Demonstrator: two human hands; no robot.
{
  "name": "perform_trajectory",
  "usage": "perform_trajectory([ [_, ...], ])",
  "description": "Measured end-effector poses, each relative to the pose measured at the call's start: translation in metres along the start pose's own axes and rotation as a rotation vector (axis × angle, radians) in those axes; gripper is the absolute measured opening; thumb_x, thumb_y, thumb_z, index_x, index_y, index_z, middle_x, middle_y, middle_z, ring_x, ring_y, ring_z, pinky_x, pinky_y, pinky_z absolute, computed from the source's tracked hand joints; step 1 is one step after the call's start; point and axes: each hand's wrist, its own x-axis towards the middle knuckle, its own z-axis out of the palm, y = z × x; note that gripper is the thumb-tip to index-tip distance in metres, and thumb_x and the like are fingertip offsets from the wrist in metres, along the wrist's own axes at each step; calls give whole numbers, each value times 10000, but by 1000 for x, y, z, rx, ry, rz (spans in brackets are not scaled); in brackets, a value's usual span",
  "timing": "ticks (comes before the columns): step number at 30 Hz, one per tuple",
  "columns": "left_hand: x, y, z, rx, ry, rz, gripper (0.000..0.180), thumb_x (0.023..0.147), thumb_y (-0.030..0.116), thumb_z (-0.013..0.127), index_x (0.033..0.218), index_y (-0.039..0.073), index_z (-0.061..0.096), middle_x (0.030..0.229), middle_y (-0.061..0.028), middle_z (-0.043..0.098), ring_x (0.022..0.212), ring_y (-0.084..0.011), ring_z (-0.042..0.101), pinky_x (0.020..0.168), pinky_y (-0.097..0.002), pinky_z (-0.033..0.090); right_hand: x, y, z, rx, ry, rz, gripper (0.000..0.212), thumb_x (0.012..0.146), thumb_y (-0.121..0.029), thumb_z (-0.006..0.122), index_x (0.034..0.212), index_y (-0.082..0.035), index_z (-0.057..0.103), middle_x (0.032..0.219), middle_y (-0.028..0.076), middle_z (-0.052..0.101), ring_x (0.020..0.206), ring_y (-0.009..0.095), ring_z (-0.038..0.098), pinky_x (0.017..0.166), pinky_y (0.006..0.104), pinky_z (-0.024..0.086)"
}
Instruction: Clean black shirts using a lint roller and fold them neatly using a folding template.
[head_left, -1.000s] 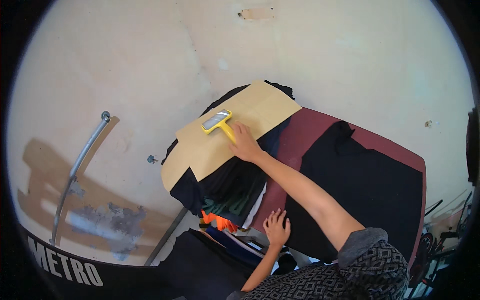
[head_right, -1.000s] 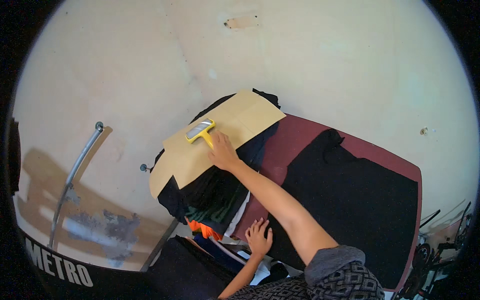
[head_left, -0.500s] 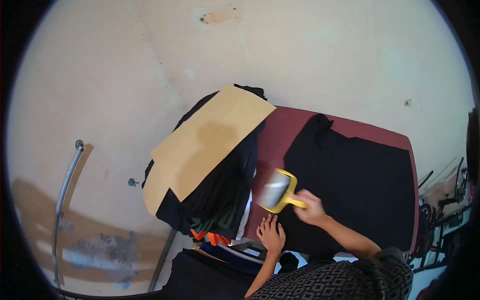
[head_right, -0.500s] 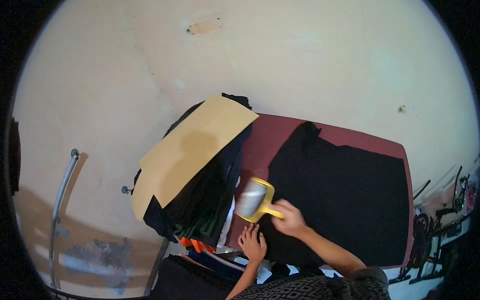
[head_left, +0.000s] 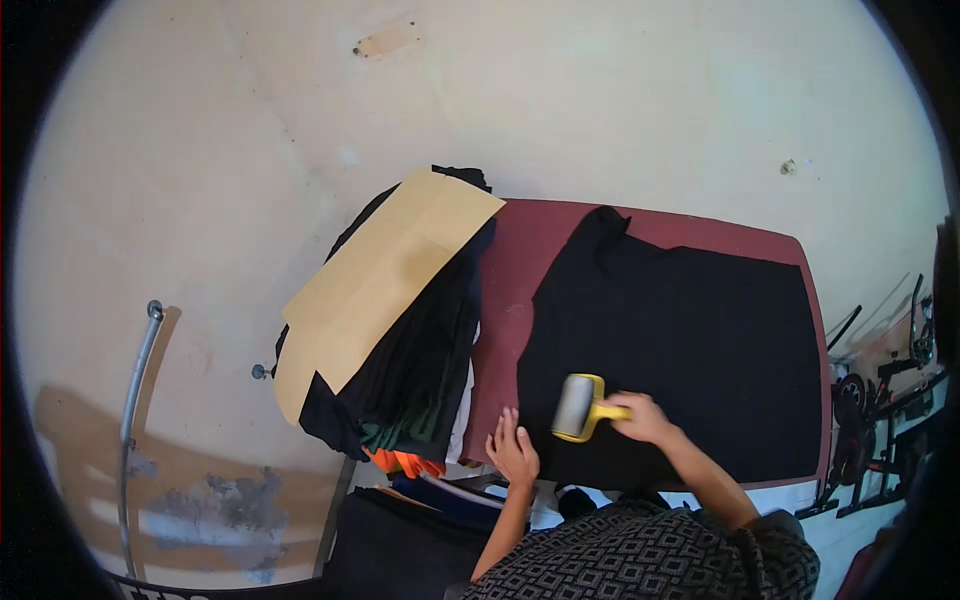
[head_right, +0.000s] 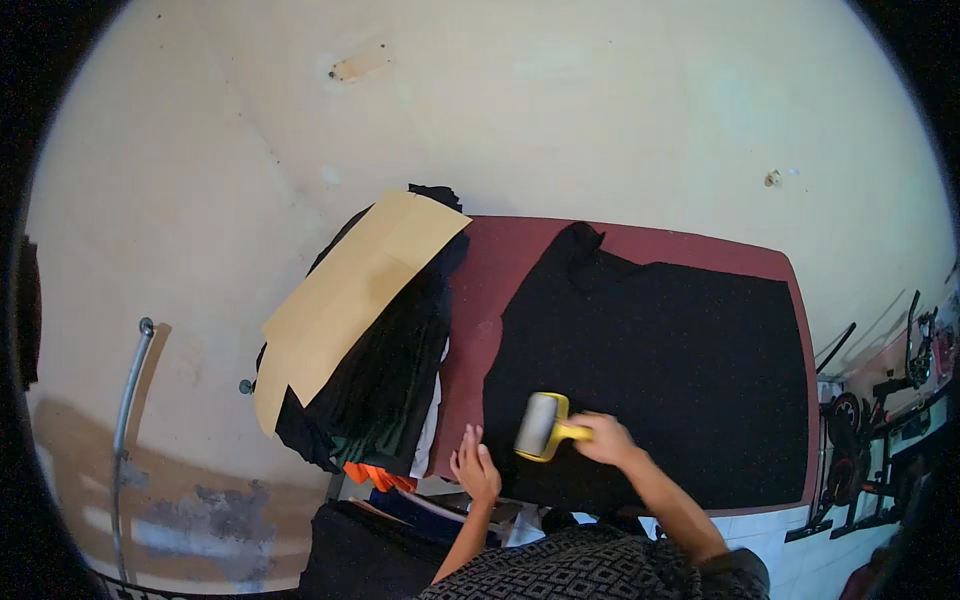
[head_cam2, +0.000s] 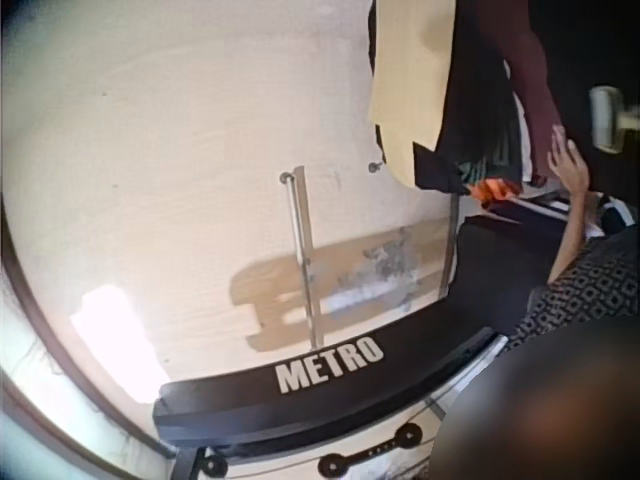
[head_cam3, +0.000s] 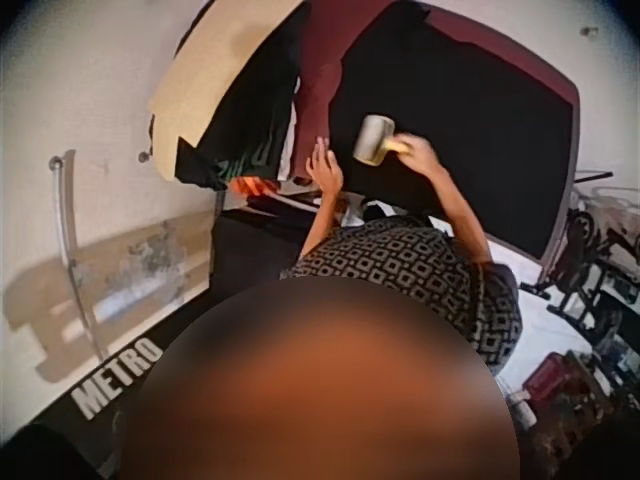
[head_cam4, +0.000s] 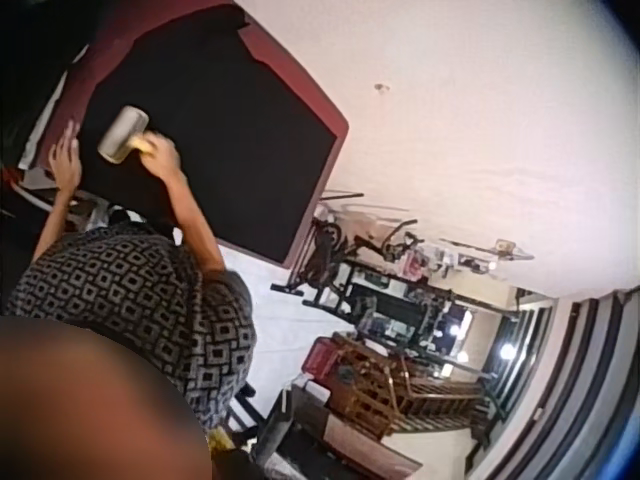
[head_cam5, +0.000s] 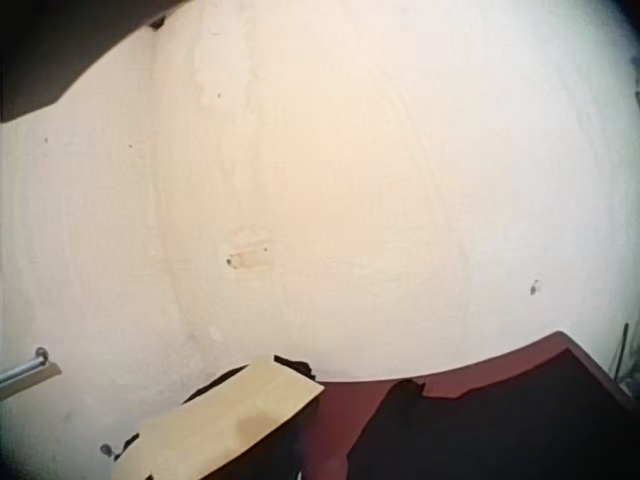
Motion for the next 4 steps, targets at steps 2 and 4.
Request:
perform_trajectory([
  [2,0,0,1,-186,61,-48,459,893,270,317,1295,51,348,1173,-35,540,1132,-234,436,987,-424,199,43,1,27,-10,-30,-127,431,626,-93,585,1050,-173,590,879,113,585,790,300,584,680,367,463],
  [4,-9,4,-1,-160,30,-51,494,900,276,302,1326,27,265,1186,-39,531,1127,-235,443,992,-416,193,68,-10,36,-10,-101,-69,481,618,-91,583,1087,-200,578,900,133,581,842,303,577,711,375,460],
])
